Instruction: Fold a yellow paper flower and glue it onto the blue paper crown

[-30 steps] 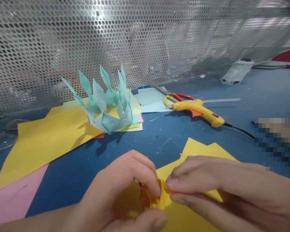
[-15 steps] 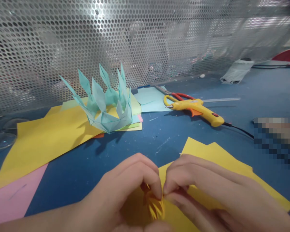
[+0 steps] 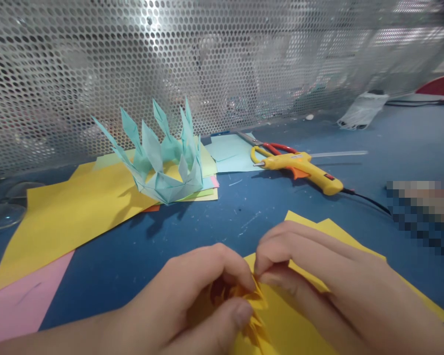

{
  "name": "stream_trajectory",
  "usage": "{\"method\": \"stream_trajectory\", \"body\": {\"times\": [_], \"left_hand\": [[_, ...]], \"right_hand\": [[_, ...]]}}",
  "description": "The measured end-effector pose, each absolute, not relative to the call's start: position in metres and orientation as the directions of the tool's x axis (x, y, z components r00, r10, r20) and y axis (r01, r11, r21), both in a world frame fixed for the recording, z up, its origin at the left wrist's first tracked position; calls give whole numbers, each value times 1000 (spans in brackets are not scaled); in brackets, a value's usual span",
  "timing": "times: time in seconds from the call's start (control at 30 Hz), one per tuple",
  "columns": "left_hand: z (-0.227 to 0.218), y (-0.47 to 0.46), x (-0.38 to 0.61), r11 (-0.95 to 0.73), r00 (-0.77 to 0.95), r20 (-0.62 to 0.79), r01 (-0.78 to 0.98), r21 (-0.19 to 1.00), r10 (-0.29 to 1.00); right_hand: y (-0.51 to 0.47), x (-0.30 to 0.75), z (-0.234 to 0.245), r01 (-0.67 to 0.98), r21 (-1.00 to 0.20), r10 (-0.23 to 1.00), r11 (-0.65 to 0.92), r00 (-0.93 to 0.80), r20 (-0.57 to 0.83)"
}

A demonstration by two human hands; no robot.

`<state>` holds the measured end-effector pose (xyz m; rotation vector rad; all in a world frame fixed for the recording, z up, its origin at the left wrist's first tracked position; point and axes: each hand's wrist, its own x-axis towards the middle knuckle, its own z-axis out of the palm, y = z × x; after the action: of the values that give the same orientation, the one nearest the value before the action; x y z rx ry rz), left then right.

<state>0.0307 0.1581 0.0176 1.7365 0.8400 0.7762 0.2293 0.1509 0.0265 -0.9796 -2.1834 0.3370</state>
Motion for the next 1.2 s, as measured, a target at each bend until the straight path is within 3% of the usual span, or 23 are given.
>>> {"method": "stream_trajectory", "body": {"times": [0.23, 0.37, 0.53, 0.67, 0.8, 0.97, 1.1, 1.2], "left_hand": [[18, 157, 21, -163, 509, 27, 223, 961, 860], [19, 157, 18, -197, 482, 51, 258, 946, 875], [23, 157, 20, -312, 370, 201, 271, 911, 907], [19, 158, 19, -478, 383, 372, 233, 847, 845], [11, 158, 17, -546, 368, 449, 223, 807, 814], [4, 156, 13, -424, 309, 345, 243, 873, 887], [-3, 159, 9, -258, 315, 199, 158, 953, 928], [-4, 163, 7, -148, 324, 103, 115, 982, 940]], "right_hand": [[152, 238, 28, 511, -489, 707, 707, -507, 494], [153, 241, 30, 448, -488, 662, 749, -502, 556], [157, 239, 32, 394, -534, 663, 748, -477, 577], [156, 237, 32, 349, -591, 679, 728, -488, 548], [154, 237, 30, 271, -656, 696, 705, -447, 563], [156, 239, 21, 303, -610, 664, 732, -518, 539], [161, 242, 4, 269, -557, 613, 785, -465, 639], [167, 247, 1, 298, -480, 562, 825, -521, 643]]}}
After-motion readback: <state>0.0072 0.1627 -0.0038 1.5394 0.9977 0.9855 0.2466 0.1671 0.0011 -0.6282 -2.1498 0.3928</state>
